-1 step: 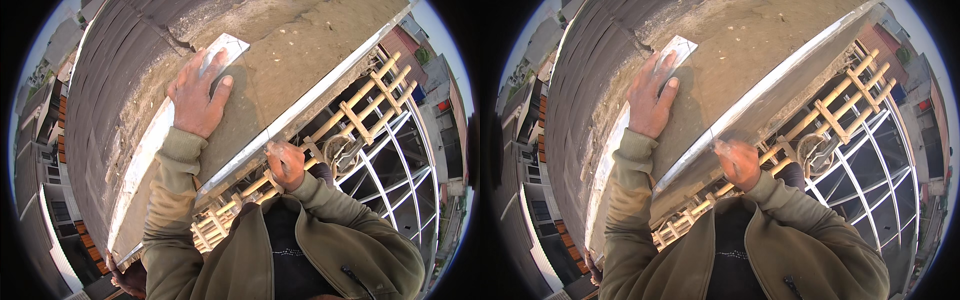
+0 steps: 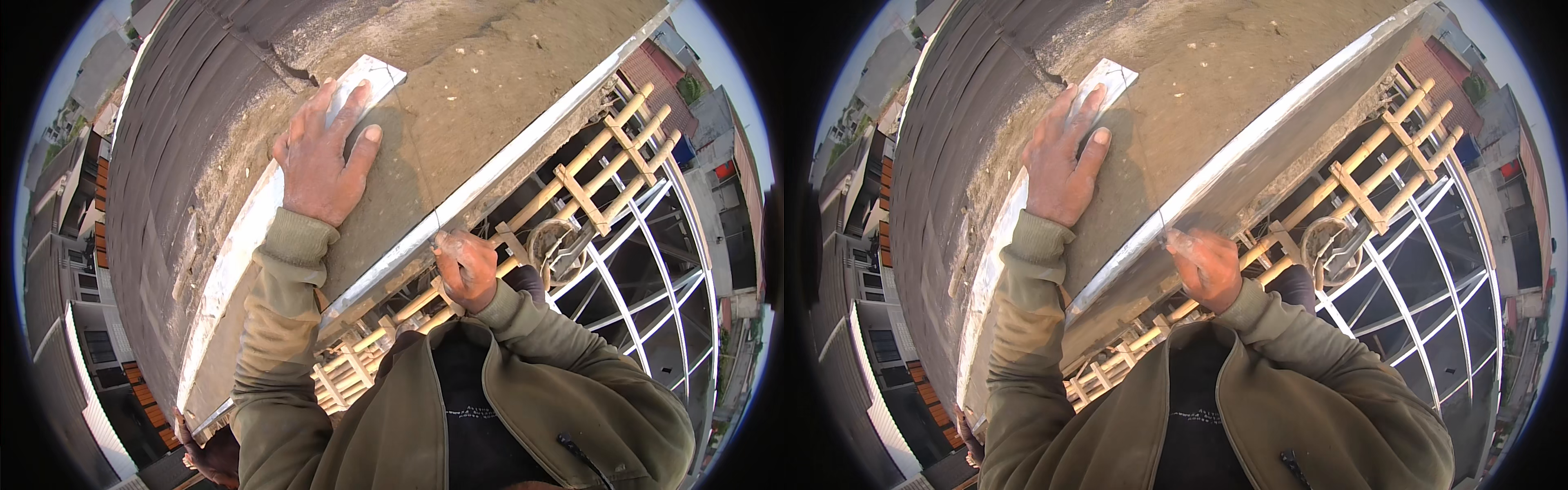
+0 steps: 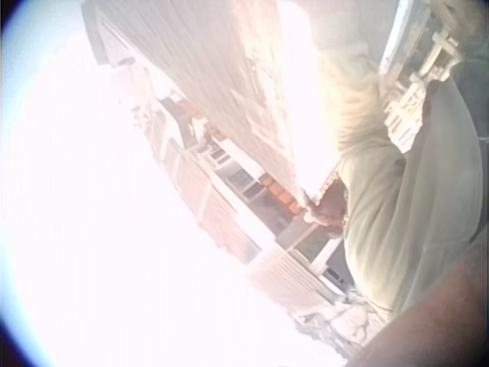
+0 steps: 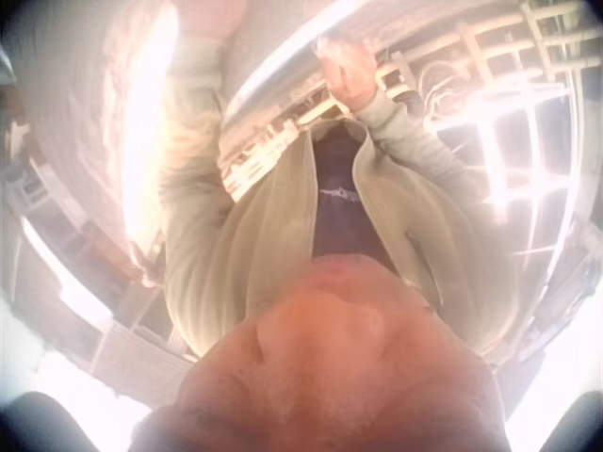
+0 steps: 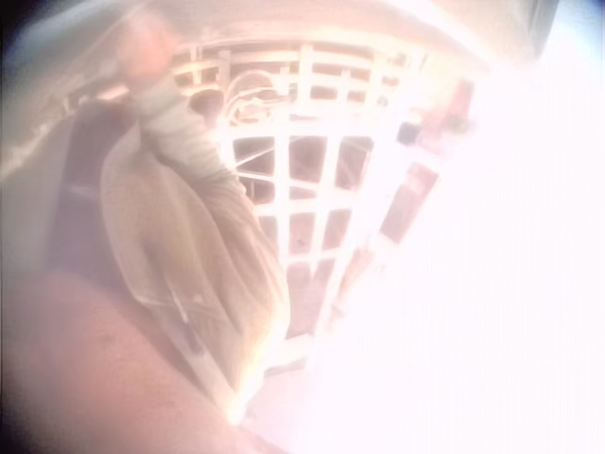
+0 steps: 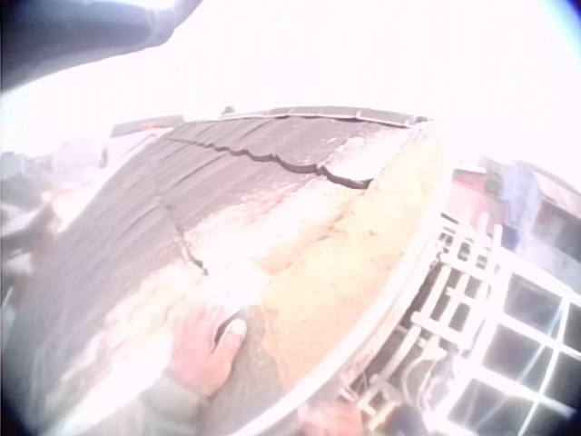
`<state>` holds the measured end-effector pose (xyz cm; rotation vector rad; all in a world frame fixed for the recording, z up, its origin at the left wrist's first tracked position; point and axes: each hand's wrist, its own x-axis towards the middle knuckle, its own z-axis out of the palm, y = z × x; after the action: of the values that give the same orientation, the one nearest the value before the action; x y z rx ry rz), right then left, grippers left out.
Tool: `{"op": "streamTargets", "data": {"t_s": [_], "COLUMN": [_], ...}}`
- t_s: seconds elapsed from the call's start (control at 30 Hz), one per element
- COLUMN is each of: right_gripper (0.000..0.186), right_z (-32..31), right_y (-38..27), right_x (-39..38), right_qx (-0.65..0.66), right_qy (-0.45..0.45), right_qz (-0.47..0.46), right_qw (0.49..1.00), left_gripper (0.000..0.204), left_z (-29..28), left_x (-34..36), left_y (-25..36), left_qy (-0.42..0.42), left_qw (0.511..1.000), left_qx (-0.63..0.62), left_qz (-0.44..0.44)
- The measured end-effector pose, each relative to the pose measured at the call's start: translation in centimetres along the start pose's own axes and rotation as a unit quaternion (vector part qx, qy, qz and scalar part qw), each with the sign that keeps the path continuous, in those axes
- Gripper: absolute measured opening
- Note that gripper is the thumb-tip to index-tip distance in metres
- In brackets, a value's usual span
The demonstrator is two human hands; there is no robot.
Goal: The person applies cement to a roof edge using a trowel, brushes the surface with a hand brush, and smooths the material with a flat tool.
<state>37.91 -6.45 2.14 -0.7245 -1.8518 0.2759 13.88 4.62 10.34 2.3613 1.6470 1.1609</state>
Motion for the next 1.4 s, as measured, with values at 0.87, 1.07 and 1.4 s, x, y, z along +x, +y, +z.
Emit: {"op": "streamTargets", "data": {"t_s": [0.87, 1.07, 1.4], "right_gripper": [0.020, 0.016, 0.006], "right_z": [0.9, 0.9, -3.5], "right_y": [-2.6, -6.2, -9.9], "right_x": [0.1, 1.5, 8.5], "right_qx": [0.014, -0.012, -0.168], "right_qy": [-0.009, 0.010, -0.111], "right_qz": [0.060, 0.115, 0.177], "right_qw": [0.998, 0.993, 0.963], "left_gripper": [0.046, 0.046, 0.047], "left_z": [-0.7, -0.3, -0.3], "left_x": [0.4, 0.4, 0.3], "left_y": [1.3, 0.9, 0.6], "left_qy": [-0.069, -0.053, -0.054], "left_qw": [0.994, 0.996, 0.997], "left_qx": [0.077, 0.060, 0.042], "left_qz": [0.041, 0.041, 0.036]}}
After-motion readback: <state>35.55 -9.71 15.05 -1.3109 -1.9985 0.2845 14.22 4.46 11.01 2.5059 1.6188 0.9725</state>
